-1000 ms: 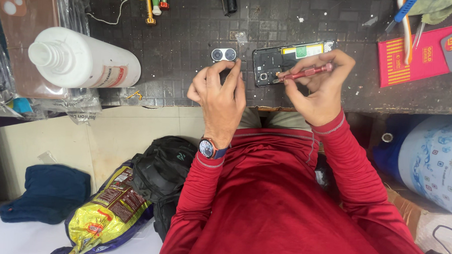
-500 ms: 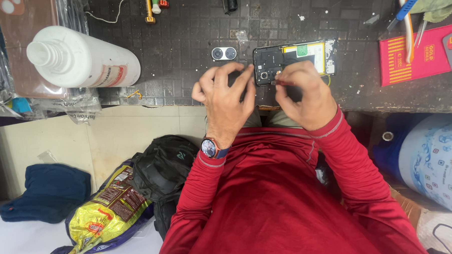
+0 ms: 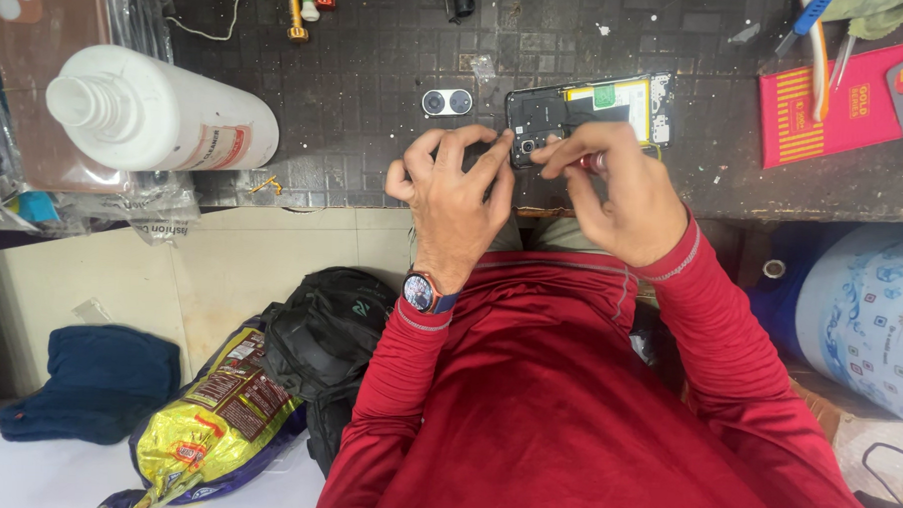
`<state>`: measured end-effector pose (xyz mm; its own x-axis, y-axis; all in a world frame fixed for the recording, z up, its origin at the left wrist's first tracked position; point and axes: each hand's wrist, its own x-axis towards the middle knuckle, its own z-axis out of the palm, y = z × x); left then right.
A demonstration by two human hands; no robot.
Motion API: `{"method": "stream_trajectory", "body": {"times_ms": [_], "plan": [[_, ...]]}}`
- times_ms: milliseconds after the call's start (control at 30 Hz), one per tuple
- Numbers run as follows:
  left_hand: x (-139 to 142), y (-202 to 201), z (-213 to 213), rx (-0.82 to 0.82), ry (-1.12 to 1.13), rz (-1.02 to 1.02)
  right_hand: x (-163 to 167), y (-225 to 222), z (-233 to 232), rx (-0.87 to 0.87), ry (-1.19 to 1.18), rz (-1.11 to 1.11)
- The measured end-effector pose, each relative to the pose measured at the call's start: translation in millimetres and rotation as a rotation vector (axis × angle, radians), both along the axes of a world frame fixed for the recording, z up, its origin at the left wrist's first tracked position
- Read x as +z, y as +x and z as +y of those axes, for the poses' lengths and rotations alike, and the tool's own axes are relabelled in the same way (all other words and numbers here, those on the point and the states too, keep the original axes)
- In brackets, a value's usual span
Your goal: The person uses a screwdriver to remove screws from the back of a smartphone, then detaches the rear cover and wipes the interior with a cloth. The phone is held and turned to access different areas during the process.
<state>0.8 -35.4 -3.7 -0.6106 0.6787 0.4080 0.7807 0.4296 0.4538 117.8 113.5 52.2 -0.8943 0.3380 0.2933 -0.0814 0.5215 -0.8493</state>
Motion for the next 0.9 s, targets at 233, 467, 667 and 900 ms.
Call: {"method": "stream_trajectory", "body": {"times_ms": [233,467,667,900], "plan": [[1,0,1,0.006,0.008,-0.014,6,-3,3,-0.068,0.324,-0.058],[1,0,1,0.016,0.005,-0.012,20,-7,3,-0.046,0.259,0.029],[0,0,1,0.023,0.008,-0.008,17,-7,2,-0.100,0.271,-0.034],[0,0,2,0.020,0.007,-0.021,15,-2,2,-0.064,0.038,-0.001]]}}
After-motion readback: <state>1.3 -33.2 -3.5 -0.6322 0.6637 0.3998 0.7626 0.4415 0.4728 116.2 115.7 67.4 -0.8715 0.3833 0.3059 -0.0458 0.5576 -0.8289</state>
